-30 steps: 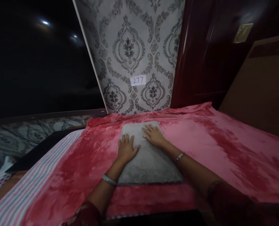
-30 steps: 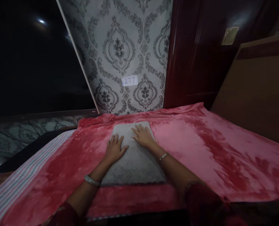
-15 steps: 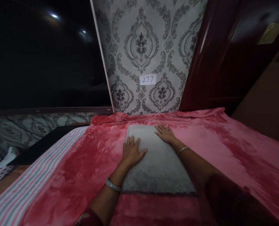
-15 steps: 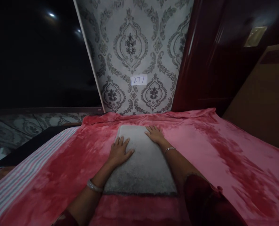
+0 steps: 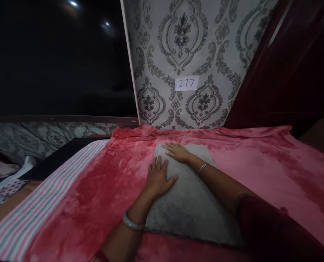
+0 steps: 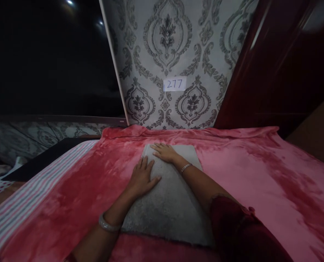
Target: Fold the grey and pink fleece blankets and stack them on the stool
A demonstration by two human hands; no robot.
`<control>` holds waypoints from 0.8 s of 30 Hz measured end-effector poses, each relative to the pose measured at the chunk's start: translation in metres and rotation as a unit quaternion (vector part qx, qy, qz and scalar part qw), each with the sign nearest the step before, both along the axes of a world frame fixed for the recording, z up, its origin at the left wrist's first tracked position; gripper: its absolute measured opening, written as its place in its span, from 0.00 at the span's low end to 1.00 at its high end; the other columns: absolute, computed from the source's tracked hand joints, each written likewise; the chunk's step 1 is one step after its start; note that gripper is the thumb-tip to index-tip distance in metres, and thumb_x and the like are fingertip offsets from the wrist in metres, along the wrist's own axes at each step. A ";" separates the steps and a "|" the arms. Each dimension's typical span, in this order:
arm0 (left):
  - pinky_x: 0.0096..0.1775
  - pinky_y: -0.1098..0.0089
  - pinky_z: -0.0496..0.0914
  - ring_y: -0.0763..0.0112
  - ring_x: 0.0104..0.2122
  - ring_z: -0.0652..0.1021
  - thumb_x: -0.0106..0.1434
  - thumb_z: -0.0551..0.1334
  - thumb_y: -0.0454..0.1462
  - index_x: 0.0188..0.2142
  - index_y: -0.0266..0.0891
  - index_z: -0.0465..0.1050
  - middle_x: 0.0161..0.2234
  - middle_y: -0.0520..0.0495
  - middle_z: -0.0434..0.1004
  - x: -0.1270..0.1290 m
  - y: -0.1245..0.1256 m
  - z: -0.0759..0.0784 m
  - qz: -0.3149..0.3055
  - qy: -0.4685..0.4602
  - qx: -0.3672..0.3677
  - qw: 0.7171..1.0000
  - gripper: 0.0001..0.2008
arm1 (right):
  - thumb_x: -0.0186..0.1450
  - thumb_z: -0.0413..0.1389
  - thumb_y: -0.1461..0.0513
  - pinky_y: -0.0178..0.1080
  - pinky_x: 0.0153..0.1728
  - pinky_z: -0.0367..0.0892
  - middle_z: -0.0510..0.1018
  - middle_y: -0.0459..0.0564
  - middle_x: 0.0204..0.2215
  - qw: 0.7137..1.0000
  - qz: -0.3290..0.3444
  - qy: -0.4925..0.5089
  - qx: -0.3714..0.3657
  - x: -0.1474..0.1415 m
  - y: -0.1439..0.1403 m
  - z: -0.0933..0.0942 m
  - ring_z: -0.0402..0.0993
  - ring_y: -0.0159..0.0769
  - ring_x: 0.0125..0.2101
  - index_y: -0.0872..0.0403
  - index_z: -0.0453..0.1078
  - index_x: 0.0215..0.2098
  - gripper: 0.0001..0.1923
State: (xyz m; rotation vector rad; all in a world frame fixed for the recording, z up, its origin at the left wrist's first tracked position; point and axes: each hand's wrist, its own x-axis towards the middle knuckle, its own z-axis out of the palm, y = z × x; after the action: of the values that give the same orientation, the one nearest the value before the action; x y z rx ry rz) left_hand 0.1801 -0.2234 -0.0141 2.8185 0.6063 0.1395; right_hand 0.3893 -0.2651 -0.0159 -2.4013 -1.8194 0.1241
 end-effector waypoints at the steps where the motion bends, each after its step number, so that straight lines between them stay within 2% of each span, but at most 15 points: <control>1: 0.67 0.46 0.50 0.41 0.72 0.47 0.64 0.57 0.58 0.71 0.37 0.55 0.73 0.32 0.42 0.000 -0.001 0.000 0.001 0.002 0.001 1.000 0.43 | 0.76 0.39 0.49 0.52 0.67 0.47 0.49 0.50 0.73 1.000 -0.004 0.006 -0.001 0.004 0.002 -0.001 0.46 0.45 0.71 0.44 0.46 0.74 0.30; 7: 0.67 0.43 0.50 0.40 0.72 0.47 0.65 0.54 0.60 0.71 0.38 0.54 0.73 0.33 0.42 -0.001 -0.003 -0.004 0.009 -0.006 0.011 1.000 0.43 | 0.76 0.38 0.49 0.54 0.67 0.49 0.51 0.50 0.72 0.999 -0.026 0.026 -0.002 0.019 0.009 -0.002 0.48 0.45 0.70 0.45 0.46 0.75 0.31; 12: 0.67 0.45 0.49 0.41 0.71 0.48 0.65 0.54 0.59 0.71 0.36 0.53 0.73 0.31 0.42 -0.002 -0.004 -0.002 0.010 0.003 0.007 1.000 0.43 | 0.76 0.37 0.49 0.56 0.66 0.50 0.49 0.47 0.73 0.999 -0.048 0.023 -0.007 0.023 0.015 -0.004 0.48 0.49 0.70 0.44 0.48 0.74 0.30; 16: 0.66 0.45 0.53 0.40 0.70 0.52 0.65 0.57 0.56 0.70 0.35 0.56 0.72 0.31 0.46 -0.003 -0.003 0.000 0.006 -0.018 0.008 1.000 0.41 | 0.76 0.37 0.50 0.58 0.67 0.47 0.48 0.49 0.73 0.998 -0.064 0.027 -0.005 0.021 0.015 0.006 0.46 0.48 0.71 0.47 0.46 0.75 0.31; 19: 0.65 0.47 0.57 0.42 0.69 0.56 0.67 0.58 0.51 0.68 0.31 0.58 0.71 0.30 0.52 -0.002 0.004 -0.004 0.003 -0.055 0.001 0.998 0.37 | 0.76 0.39 0.50 0.60 0.68 0.42 0.46 0.55 0.73 0.997 -0.079 0.003 0.018 0.006 0.003 0.016 0.41 0.49 0.72 0.51 0.43 0.75 0.33; 21: 0.65 0.50 0.59 0.47 0.68 0.60 0.68 0.55 0.43 0.67 0.29 0.59 0.69 0.31 0.57 0.000 0.010 -0.009 -0.007 -0.093 -0.010 0.996 0.32 | 0.76 0.39 0.49 0.60 0.68 0.41 0.46 0.56 0.73 0.998 -0.055 -0.013 0.036 -0.011 -0.014 0.016 0.40 0.49 0.72 0.52 0.45 0.75 0.33; 24: 0.64 0.54 0.61 0.55 0.66 0.65 0.67 0.52 0.33 0.65 0.31 0.64 0.66 0.34 0.64 0.005 0.022 -0.018 -0.014 -0.145 -0.031 0.989 0.27 | 0.75 0.38 0.46 0.60 0.68 0.43 0.46 0.56 0.73 0.999 0.003 -0.012 0.031 -0.042 -0.046 0.005 0.41 0.49 0.72 0.49 0.47 0.74 0.34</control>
State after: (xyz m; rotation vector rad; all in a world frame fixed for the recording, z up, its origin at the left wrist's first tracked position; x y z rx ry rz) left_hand 0.1848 -0.2009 -0.0316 2.6746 0.4943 0.5050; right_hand 0.3472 -0.3107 -0.0107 -2.3655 -1.8128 0.0395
